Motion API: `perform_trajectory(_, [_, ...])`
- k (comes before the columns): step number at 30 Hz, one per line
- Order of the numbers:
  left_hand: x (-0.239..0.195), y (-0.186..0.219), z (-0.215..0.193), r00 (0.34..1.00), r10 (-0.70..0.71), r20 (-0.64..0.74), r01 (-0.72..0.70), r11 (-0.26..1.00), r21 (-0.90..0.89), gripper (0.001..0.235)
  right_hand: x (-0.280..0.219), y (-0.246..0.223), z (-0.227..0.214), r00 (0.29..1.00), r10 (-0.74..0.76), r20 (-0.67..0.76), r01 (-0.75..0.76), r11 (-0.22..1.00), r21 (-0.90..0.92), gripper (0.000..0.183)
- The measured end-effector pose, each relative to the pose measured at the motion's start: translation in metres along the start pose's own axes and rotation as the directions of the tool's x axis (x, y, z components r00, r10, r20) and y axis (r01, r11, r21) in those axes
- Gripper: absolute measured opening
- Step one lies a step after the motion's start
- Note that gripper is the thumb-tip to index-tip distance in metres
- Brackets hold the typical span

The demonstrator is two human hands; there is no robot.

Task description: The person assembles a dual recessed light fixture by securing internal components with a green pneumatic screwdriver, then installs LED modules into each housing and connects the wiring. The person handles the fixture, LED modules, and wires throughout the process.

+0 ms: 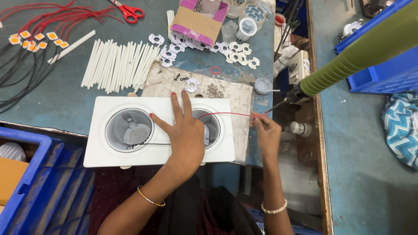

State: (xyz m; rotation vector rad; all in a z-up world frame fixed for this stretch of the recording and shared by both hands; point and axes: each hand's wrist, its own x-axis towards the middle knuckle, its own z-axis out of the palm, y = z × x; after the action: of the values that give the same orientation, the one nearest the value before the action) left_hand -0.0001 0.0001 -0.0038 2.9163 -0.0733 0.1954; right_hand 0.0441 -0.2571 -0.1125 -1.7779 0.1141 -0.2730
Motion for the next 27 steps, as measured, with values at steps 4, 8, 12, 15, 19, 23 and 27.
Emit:
perform_trajectory(4, [0.000,0.000,-0.001,1.000,-0.005,-0.020,0.005,1.000,-0.004,0.014,0.009,-0.009,-0.011,1.000,-0.005,-0.001,0.005,0.999,0.042,0.020])
perform_trajectory(8, [0.000,0.001,0.001,1.000,-0.012,-0.028,0.012,1.000,0.001,0.015,0.011,-0.022,-0.011,0.998,-0.034,0.049,0.032,0.999,0.033,0.021])
perform_trajectory(12, [-0.002,0.001,0.005,0.997,-0.016,-0.074,0.016,1.000,-0.009,0.014,0.008,-0.033,-0.015,0.989,-0.121,0.079,0.124,0.992,-0.027,0.016])
perform_trajectory(15, [-0.001,0.002,0.006,0.995,-0.029,-0.098,0.029,1.000,-0.006,0.012,0.008,-0.043,-0.021,0.978,-0.188,0.095,0.193,0.980,-0.048,0.008])
perform_trajectory(19, [-0.002,0.002,0.003,0.998,-0.029,-0.064,0.030,0.999,0.015,0.010,0.005,-0.053,-0.028,0.958,-0.274,0.085,0.283,0.951,-0.126,0.003])
perform_trajectory(23, [-0.003,0.001,0.000,0.999,-0.023,-0.022,0.023,1.000,0.001,0.010,0.006,-0.062,-0.027,0.949,-0.307,0.076,0.313,0.945,-0.096,0.006])
perform_trajectory(27, [-0.003,0.001,0.000,0.998,-0.028,-0.060,0.029,0.999,0.014,0.009,0.003,-0.072,-0.026,0.944,-0.318,0.092,0.331,0.920,-0.212,0.010])
